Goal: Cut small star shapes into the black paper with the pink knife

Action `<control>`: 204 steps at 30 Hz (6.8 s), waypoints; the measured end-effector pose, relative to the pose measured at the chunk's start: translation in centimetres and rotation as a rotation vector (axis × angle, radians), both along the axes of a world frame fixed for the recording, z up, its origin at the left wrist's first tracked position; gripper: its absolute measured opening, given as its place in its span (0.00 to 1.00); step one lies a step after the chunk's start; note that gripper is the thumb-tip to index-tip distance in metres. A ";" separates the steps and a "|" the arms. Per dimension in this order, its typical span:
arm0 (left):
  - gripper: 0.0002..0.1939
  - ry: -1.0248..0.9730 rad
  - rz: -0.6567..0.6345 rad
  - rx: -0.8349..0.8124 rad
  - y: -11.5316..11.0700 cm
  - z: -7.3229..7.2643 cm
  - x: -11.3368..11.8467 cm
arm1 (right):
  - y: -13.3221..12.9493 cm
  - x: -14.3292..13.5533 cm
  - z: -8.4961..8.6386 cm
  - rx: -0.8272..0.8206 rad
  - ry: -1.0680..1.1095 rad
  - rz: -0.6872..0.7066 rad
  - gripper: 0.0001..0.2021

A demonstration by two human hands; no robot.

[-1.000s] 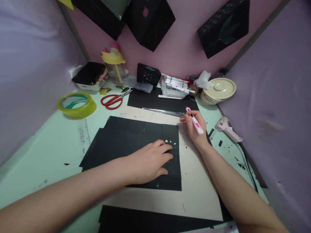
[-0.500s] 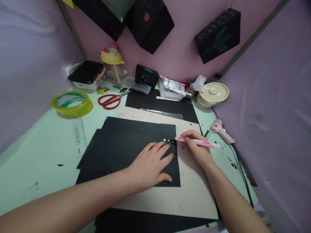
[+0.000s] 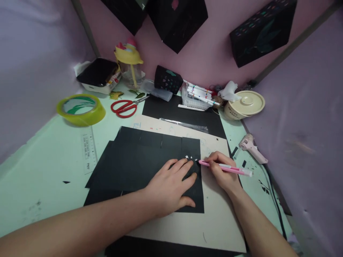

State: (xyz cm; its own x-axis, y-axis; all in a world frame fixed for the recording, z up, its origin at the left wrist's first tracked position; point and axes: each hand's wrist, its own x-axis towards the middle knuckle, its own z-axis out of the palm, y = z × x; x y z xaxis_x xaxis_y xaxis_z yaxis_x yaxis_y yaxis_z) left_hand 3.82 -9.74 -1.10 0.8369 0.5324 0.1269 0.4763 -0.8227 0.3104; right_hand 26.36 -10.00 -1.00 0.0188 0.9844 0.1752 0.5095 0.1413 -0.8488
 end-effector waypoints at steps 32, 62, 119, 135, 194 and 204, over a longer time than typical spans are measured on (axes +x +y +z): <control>0.34 0.011 0.001 0.061 0.0 -0.1 0.0 | -0.1 0.0 0.2 -0.012 0.026 0.030 0.07; 0.32 -0.001 -0.010 0.084 0.1 0.0 -0.1 | 0.3 0.8 -0.6 -0.108 0.230 -0.121 0.06; 0.34 0.041 0.014 0.120 0.5 0.0 0.0 | -0.8 -2.2 0.1 0.023 -0.109 -0.043 0.04; 0.37 -0.010 0.080 0.043 0.5 -0.2 0.1 | -1.1 -2.6 -0.6 0.132 -0.234 0.067 0.05; 0.37 0.019 0.091 0.053 0.4 -0.2 0.3 | -1.1 -2.6 -0.6 0.084 -0.173 -0.036 0.02; 0.38 -0.002 0.099 0.061 0.4 -0.4 0.3 | -1.2 -2.5 -0.6 0.086 -0.192 0.047 0.04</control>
